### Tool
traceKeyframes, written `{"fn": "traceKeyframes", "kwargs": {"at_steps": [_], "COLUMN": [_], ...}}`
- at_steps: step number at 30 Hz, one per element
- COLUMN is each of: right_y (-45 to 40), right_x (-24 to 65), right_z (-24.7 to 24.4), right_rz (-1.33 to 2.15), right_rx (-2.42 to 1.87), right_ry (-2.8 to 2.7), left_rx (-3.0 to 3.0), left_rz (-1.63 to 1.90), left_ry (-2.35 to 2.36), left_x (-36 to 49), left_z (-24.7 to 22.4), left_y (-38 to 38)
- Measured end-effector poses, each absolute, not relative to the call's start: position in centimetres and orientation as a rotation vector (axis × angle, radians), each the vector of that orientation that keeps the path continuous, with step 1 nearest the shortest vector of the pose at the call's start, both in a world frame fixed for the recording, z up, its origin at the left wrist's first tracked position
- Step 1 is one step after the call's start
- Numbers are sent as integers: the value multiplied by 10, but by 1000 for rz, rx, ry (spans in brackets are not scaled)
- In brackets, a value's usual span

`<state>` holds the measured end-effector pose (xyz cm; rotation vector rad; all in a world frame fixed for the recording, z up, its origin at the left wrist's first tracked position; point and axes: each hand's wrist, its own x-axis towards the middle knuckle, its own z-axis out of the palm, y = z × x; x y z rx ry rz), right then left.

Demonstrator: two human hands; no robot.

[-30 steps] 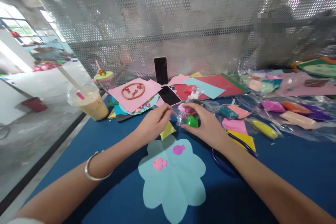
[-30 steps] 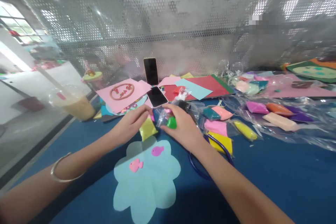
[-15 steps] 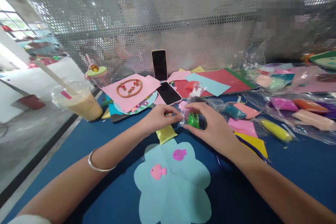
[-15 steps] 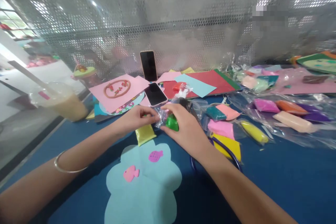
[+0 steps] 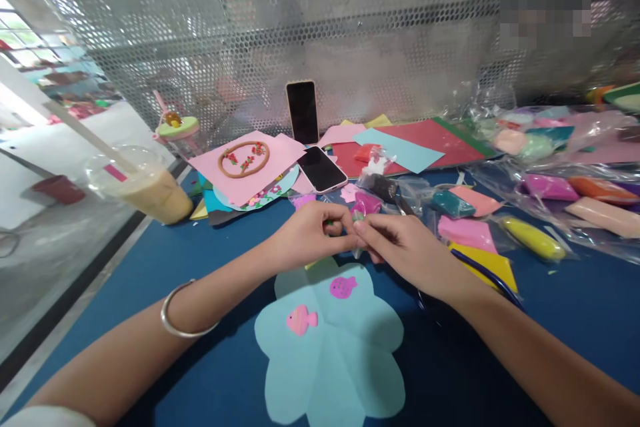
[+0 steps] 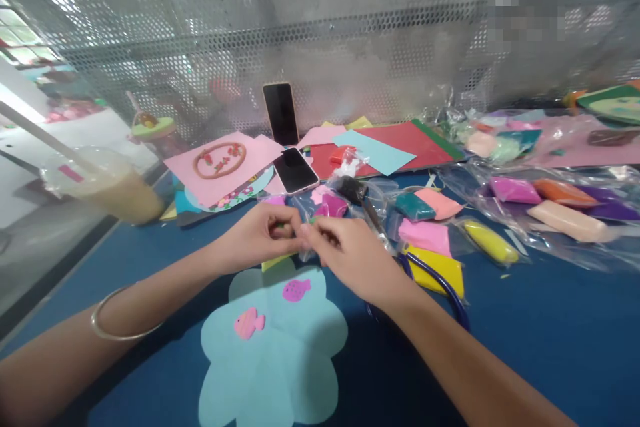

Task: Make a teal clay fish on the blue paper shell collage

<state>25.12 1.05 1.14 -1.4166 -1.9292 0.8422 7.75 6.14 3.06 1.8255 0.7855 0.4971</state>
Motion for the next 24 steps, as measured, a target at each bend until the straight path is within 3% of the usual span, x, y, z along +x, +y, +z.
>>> {"fn": "traceKeyframes", "kwargs": {"at_steps": [9, 24], "right_y": [18, 17], "right_x": [257, 252], "right_z": [7, 0], "right_rz": [1111, 1304], "right_rx": [-1166, -1160], "right_ry": [-1789, -1628], "left_rx": [1499, 1620], "left_rz": [524, 579], "left_ry": [588, 452], "left_x": [81, 83], "left_z": [29, 25], "left_y": [58, 56]}}
